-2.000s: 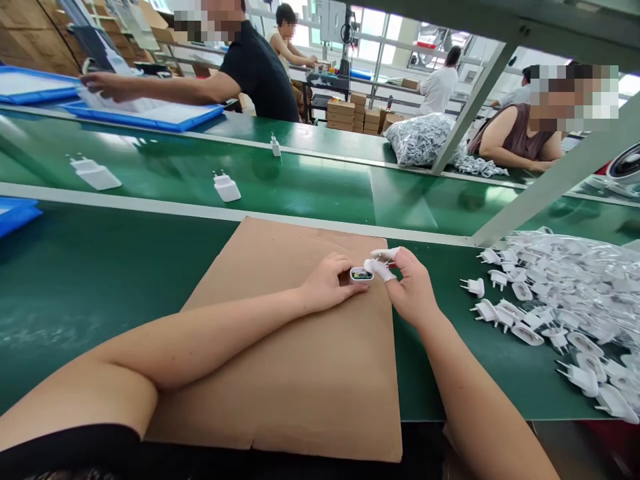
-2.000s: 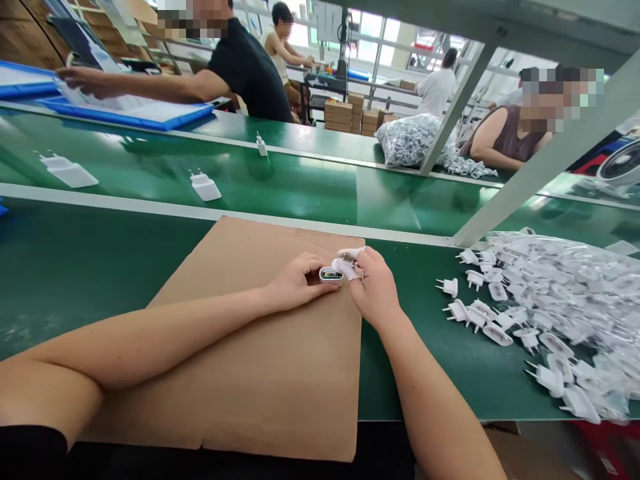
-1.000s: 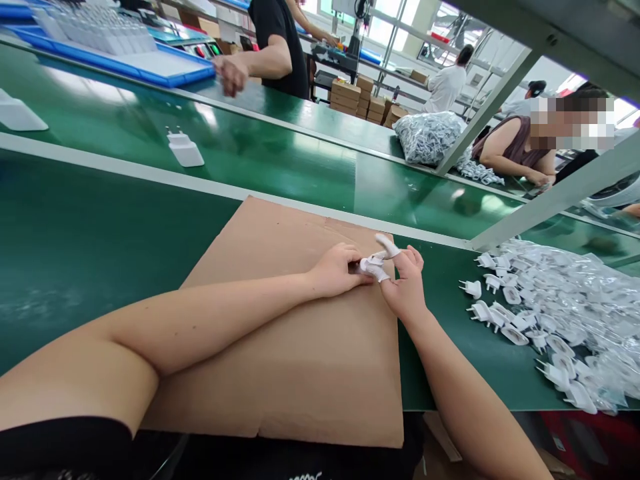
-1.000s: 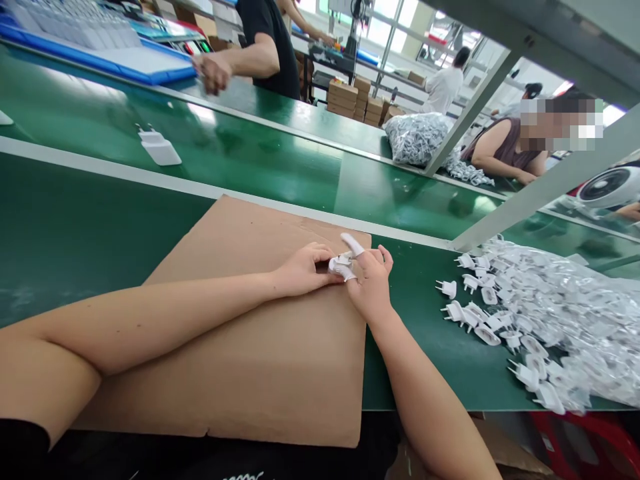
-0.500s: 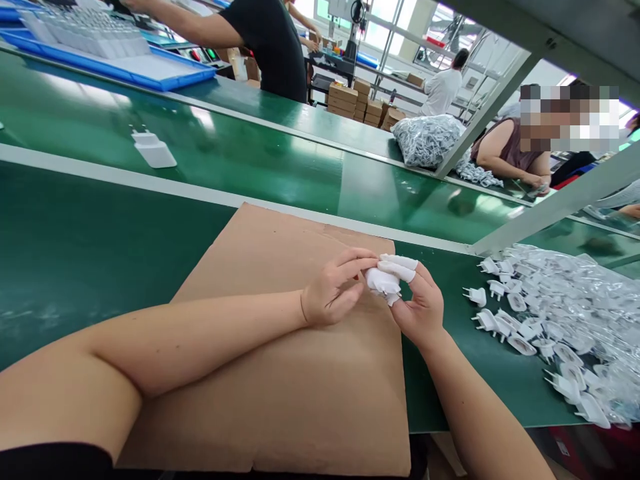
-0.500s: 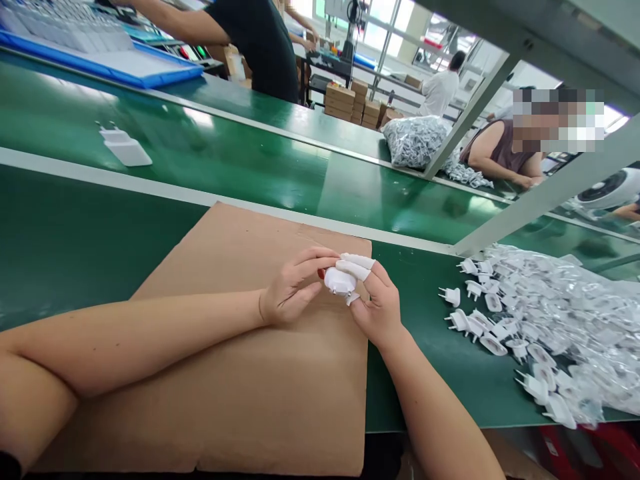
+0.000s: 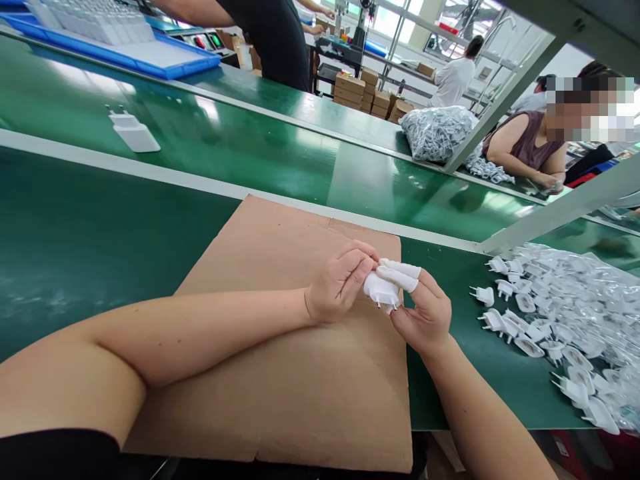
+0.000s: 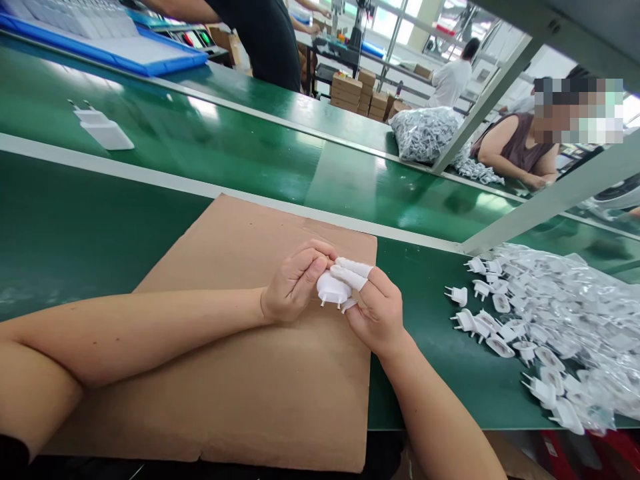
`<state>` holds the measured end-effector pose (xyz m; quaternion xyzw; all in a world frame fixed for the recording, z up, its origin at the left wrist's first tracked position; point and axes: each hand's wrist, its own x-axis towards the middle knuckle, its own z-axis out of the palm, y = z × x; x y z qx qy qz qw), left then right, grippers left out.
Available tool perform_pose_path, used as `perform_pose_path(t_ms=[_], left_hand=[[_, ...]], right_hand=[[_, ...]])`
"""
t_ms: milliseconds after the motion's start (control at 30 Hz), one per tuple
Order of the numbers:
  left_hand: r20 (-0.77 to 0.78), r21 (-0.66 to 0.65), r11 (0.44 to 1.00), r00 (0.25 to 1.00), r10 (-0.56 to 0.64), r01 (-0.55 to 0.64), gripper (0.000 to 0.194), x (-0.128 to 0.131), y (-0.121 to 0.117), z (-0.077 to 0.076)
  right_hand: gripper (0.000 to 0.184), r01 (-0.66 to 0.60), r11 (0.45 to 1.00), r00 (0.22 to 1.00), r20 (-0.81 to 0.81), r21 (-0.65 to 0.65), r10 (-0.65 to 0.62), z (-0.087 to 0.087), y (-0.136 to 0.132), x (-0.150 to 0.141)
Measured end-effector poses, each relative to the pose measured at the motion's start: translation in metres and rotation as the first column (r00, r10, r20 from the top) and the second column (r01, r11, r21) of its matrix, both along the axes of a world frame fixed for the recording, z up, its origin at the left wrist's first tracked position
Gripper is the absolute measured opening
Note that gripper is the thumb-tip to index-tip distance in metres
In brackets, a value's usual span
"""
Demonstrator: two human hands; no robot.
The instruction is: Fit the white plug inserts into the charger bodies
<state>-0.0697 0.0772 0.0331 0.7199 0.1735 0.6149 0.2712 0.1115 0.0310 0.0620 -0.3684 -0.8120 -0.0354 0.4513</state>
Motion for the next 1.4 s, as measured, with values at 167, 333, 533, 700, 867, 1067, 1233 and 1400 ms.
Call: perform_pose_path(t_ms=[167, 333, 533, 700, 867, 1067, 1233, 1400], left_hand=[[-0.014, 0.008, 1.000, 1.000, -0.008, 0.008, 0.027, -0.001, 0.001, -0.004], [-0.038, 0.054, 0.997, 0.998, -0.051, 0.053, 0.023, -0.003, 0.004, -0.007], [-0.046, 0.031, 0.999, 0.999, -0.024, 0.025, 0.023, -0.003, 0.002, -0.002], [-0.022, 0.082, 0.997, 1.000, 0.014, -0.012, 0.021, -0.001, 0.001, -0.002], [0.009, 0.148, 0.989, 1.000, 0.022, -0.023, 0.020, -0.001, 0.000, -0.004], [-0.040, 0.184, 0.982, 0.999, -0.030, 0.037, 0.021, -0.008, -0.001, -0.003], [-0.066, 0.171, 0.984, 0.997, -0.027, 0.038, 0.012, -0.008, -0.008, 0.000], [-0.056, 0.100, 0.995, 0.998, 0.011, -0.006, 0.019, -0.005, -0.014, 0.005]], right_hand=[[0.052, 0.032, 0.999, 0.999, 0.001, -0.003, -0.032, 0.000, -0.001, -0.001], [0.049, 0.027, 1.000, 1.000, -0.010, -0.007, -0.027, -0.001, 0.000, -0.001], [0.047, 0.007, 1.000, 1.000, -0.012, 0.007, -0.007, -0.002, 0.000, -0.001], [0.043, 0.021, 1.000, 1.000, -0.020, 0.021, -0.021, -0.001, -0.001, -0.003], [0.046, -0.008, 1.000, 0.998, -0.064, 0.020, 0.010, 0.000, -0.004, -0.003], [0.043, 0.014, 1.000, 0.999, -0.035, 0.020, -0.014, 0.003, -0.007, -0.004], [0.047, 0.022, 0.998, 1.000, -0.021, 0.051, -0.021, 0.004, -0.011, -0.007], [0.054, 0.029, 0.991, 0.999, 0.028, 0.130, -0.033, -0.002, -0.010, -0.007]])
